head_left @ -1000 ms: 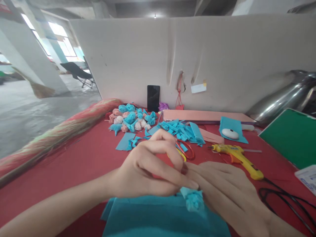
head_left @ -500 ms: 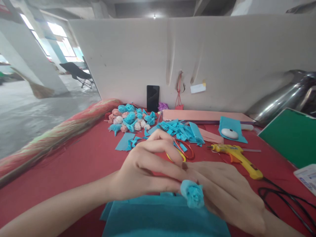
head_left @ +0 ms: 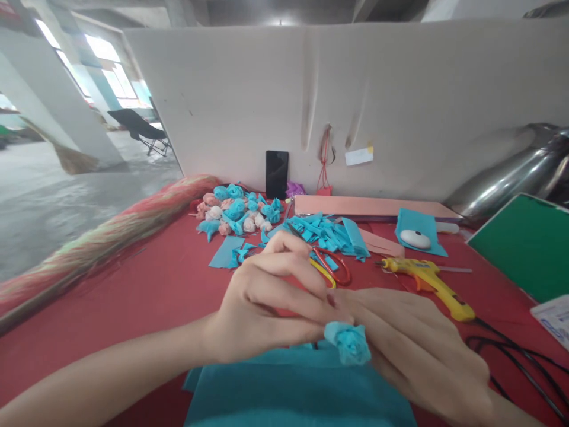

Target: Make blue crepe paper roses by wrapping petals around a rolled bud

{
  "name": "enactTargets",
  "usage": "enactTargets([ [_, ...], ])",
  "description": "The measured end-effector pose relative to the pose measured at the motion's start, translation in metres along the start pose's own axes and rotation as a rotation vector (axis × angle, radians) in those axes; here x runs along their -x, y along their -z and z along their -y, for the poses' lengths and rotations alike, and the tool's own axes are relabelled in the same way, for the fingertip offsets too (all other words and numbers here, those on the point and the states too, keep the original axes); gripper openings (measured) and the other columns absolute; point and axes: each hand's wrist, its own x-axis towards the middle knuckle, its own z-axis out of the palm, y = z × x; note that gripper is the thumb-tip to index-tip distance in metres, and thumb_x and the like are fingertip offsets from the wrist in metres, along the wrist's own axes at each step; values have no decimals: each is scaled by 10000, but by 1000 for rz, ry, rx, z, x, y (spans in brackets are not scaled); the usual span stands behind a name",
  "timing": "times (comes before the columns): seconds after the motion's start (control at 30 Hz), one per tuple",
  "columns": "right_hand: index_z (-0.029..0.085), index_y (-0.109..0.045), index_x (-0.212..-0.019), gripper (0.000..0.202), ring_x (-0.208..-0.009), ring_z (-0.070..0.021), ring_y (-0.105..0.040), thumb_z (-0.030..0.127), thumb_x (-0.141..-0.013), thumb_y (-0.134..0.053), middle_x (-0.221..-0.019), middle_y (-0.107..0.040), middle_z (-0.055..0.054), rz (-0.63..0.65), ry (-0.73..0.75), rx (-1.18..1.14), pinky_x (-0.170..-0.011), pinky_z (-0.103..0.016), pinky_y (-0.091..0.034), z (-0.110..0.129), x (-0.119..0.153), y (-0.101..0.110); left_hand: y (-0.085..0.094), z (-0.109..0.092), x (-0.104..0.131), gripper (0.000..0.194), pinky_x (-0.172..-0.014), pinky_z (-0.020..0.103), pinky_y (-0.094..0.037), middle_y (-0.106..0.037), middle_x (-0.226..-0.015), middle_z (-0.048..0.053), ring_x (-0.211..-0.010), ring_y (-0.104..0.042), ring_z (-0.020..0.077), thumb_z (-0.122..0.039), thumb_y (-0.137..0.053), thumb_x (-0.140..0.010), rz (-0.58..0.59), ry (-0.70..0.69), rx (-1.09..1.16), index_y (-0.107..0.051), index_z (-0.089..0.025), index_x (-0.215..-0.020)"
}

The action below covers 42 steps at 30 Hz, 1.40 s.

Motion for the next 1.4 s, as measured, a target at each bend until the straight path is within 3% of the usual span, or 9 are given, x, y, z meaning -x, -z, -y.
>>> enactTargets([
  [0.23,146,-691,-864,238,-744,-148,-731,179,-927,-464,-784,-773,-43,-23,7,32,-672,-190,-613,-2,1,2,-6,2,4,210,-677,311,-423,-596,-554,-7,-620,-506,111,-265,-707,-783,-57,75,48,-678,-166,-600],
  [0.43,123,-708,-812,241,-726,-133,-733,155,-915,-492,-758,-774,-66,-62,-14,63,-752,-150,-585,4,-2,-2,-9,2,8,151,-680,319,-419,-625,-580,-16,-632,-530,119,-268,-725,-765,-106,130,74,-699,-201,-632],
  [0.5,125,-712,-831,231,-739,-126,-733,160,-917,-501,-786,-777,-62,0,-24,60,-747,-135,-580,4,-3,0,-10,1,9,131,-693,324,-422,-633,-593,-13,-659,-536,130,-276,-729,-759,-127,153,90,-709,-213,-646],
  [0.67,99,-708,-811,262,-698,-121,-730,168,-930,-485,-748,-773,-80,-22,-3,94,-730,-123,-574,0,-4,3,-13,2,12,61,-725,319,-427,-661,-646,-16,-667,-536,123,-249,-716,-775,-117,195,110,-735,-241,-717],
  [0.8,128,-705,-775,317,-591,-107,-713,191,-950,-448,-670,-763,-57,-62,-31,162,-631,-125,-580,-4,-3,-1,-13,7,12,122,-713,295,-461,-670,-739,15,-746,-555,146,-332,-659,-818,-103,303,83,-727,-233,-800],
  [0.93,159,-698,-821,225,-655,-138,-726,154,-920,-496,-736,-773,-56,-122,-69,177,-647,-195,-603,-9,1,-5,-8,17,17,163,-719,302,-485,-657,-856,49,-787,-578,157,-292,-554,-890,37,441,-15,-681,-190,-899],
  [1.17,137,-658,-797,116,-665,-154,-717,31,-814,-615,-725,-765,-89,-181,-79,116,-612,-230,-566,-20,2,-9,4,15,55,220,-774,306,-476,-658,-868,45,-831,-551,177,-94,-553,-826,528,491,-197,-696,-213,-943],
  [1.4,150,-632,-786,110,-550,-129,-677,88,-855,-573,-643,-737,-43,-154,-126,64,-538,-228,-530,-24,8,-19,-4,11,78,330,-924,422,-428,-627,-1033,66,-967,-524,227,-131,-541,-835,712,400,-378,-601,-230,-1144],
])
